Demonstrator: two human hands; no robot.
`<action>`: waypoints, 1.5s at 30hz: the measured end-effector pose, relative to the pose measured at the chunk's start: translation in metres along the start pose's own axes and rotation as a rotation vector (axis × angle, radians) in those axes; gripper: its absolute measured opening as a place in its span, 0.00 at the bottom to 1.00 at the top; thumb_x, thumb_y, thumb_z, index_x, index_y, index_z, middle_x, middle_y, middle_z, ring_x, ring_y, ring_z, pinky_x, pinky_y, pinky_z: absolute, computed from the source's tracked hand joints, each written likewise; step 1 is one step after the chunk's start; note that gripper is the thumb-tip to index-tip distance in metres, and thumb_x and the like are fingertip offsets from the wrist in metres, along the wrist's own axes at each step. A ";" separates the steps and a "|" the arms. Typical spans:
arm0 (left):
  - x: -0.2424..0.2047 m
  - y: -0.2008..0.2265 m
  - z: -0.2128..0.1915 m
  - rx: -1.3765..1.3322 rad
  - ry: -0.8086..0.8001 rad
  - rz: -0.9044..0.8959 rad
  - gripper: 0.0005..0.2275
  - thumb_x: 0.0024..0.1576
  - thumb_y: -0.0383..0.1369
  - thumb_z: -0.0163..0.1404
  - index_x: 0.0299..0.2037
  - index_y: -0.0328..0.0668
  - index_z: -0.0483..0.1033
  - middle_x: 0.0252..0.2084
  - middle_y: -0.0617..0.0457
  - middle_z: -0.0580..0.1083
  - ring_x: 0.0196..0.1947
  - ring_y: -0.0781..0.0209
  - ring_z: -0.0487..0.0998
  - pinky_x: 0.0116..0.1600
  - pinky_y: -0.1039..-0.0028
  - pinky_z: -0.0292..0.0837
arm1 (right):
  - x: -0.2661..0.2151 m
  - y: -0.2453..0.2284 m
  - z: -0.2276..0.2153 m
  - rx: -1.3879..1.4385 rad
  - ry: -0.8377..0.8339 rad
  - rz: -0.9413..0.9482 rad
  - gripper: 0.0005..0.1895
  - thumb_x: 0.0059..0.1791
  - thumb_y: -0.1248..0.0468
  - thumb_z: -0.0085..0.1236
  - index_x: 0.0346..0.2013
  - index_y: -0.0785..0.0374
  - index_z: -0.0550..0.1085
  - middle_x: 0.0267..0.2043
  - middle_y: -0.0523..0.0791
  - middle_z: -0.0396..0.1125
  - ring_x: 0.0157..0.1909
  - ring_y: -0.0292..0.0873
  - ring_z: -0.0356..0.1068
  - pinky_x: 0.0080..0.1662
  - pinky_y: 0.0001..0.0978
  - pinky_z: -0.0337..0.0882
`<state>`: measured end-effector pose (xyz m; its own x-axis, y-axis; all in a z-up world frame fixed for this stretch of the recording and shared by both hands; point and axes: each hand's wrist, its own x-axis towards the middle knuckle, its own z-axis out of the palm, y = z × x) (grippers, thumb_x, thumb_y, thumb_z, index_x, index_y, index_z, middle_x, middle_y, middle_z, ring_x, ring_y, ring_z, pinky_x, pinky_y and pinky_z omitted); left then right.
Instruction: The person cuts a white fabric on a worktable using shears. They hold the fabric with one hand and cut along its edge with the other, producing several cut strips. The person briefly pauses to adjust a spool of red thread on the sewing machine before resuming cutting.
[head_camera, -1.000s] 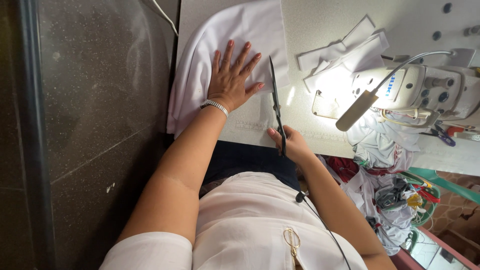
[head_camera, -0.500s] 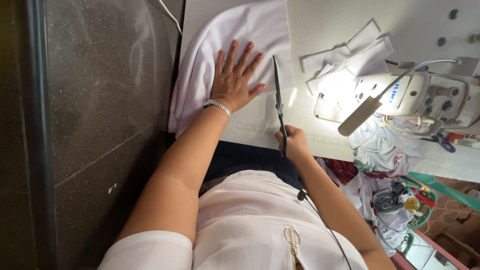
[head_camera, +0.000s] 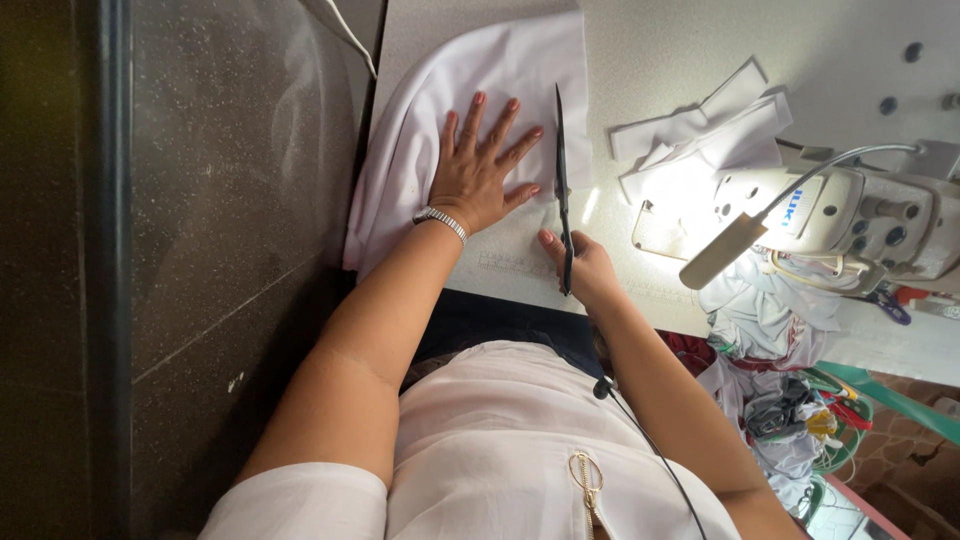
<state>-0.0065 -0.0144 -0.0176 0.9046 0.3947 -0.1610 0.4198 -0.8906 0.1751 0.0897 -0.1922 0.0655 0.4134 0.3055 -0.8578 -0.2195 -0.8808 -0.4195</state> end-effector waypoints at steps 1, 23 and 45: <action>0.000 0.001 -0.007 -0.023 -0.073 -0.012 0.34 0.62 0.67 0.31 0.78 0.76 0.38 0.79 0.58 0.28 0.76 0.38 0.26 0.76 0.40 0.28 | -0.001 -0.001 0.001 -0.023 0.035 0.018 0.30 0.47 0.37 0.55 0.25 0.59 0.60 0.20 0.44 0.55 0.21 0.41 0.59 0.29 0.32 0.63; -0.001 0.000 -0.005 -0.110 -0.021 -0.020 0.32 0.64 0.63 0.36 0.77 0.79 0.40 0.80 0.58 0.34 0.77 0.35 0.31 0.74 0.40 0.32 | 0.048 0.004 -0.007 0.064 0.036 -0.209 0.32 0.49 0.36 0.65 0.28 0.65 0.74 0.15 0.47 0.63 0.17 0.42 0.68 0.22 0.29 0.68; -0.001 0.000 -0.005 -0.090 -0.069 -0.018 0.32 0.64 0.64 0.33 0.77 0.78 0.37 0.80 0.58 0.29 0.77 0.36 0.25 0.73 0.39 0.27 | 0.071 -0.030 -0.017 0.068 0.020 -0.254 0.30 0.49 0.40 0.65 0.28 0.65 0.74 0.15 0.47 0.63 0.14 0.42 0.66 0.19 0.27 0.66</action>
<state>-0.0072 -0.0135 -0.0121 0.8910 0.3910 -0.2306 0.4434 -0.8583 0.2581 0.1403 -0.1506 0.0223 0.4802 0.5059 -0.7165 -0.1646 -0.7504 -0.6401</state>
